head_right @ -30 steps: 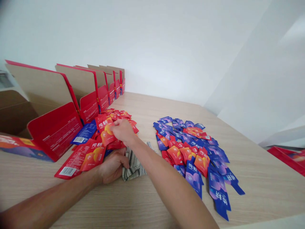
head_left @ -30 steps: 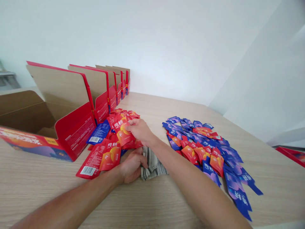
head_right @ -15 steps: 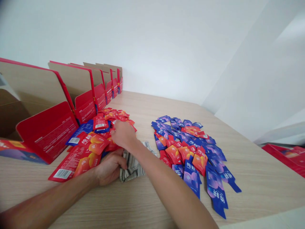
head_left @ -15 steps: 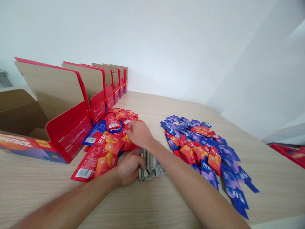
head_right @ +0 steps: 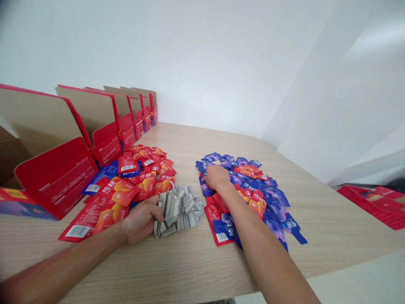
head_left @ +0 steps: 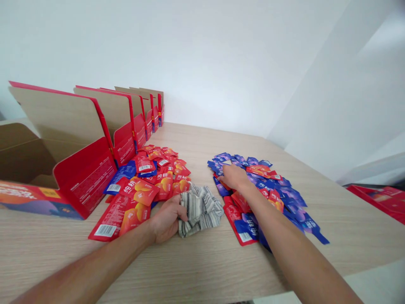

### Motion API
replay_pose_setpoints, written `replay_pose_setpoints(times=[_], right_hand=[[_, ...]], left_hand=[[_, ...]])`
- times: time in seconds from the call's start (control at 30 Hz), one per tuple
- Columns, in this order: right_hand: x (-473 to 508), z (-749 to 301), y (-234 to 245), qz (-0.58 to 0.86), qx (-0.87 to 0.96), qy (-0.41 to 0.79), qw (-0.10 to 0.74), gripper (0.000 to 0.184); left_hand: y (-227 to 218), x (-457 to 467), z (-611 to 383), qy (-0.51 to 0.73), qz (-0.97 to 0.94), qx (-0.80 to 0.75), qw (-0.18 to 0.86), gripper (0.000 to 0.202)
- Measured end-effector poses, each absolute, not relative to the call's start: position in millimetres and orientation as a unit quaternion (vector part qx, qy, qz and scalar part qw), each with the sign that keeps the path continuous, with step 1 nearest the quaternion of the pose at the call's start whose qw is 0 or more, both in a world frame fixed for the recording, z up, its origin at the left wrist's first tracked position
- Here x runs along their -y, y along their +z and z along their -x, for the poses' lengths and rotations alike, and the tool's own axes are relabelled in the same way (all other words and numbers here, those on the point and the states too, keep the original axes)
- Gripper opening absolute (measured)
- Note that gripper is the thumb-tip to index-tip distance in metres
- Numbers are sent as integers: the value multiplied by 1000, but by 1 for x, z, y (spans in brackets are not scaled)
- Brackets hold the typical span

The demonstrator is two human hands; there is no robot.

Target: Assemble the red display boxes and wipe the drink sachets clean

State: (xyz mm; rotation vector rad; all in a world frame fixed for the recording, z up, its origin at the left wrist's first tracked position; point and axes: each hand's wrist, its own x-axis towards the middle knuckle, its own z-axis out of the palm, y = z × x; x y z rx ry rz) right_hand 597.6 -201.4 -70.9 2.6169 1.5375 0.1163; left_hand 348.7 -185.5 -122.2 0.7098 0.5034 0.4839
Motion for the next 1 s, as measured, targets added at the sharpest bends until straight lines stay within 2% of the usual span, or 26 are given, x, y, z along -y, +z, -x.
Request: replay_pose_setpoints(times=[0.3,0.4,0.53,0.67,0.8,0.93,1.0], right_hand=[[202,-596,-77,-851,-517,95,-2,30],[203,-594,-69,-849,-511,126,-51,34],[210,-580,-55,-841,-493,156,-160,40],[222,-550,-70,-796,-530,91,-279,40],[230,-516,-111,-746,-580,22,-327,30],[236,-499,-137,-686,-626,46,-368,54],[241,-496,-141,-640,-675,73,-359,58]], left_hand=[[-125,186,-347,235,-344,-241,877,66],[-125,185,-347,232,-344,-249,875,65],[-124,185,-347,236,-346,-254,872,61],[-124,185,-348,229,-347,-251,874,60],[-124,185,-348,225,-343,-231,882,57],[-124,186,-348,234,-341,-245,877,57],[-123,187,-348,237,-339,-249,875,54]])
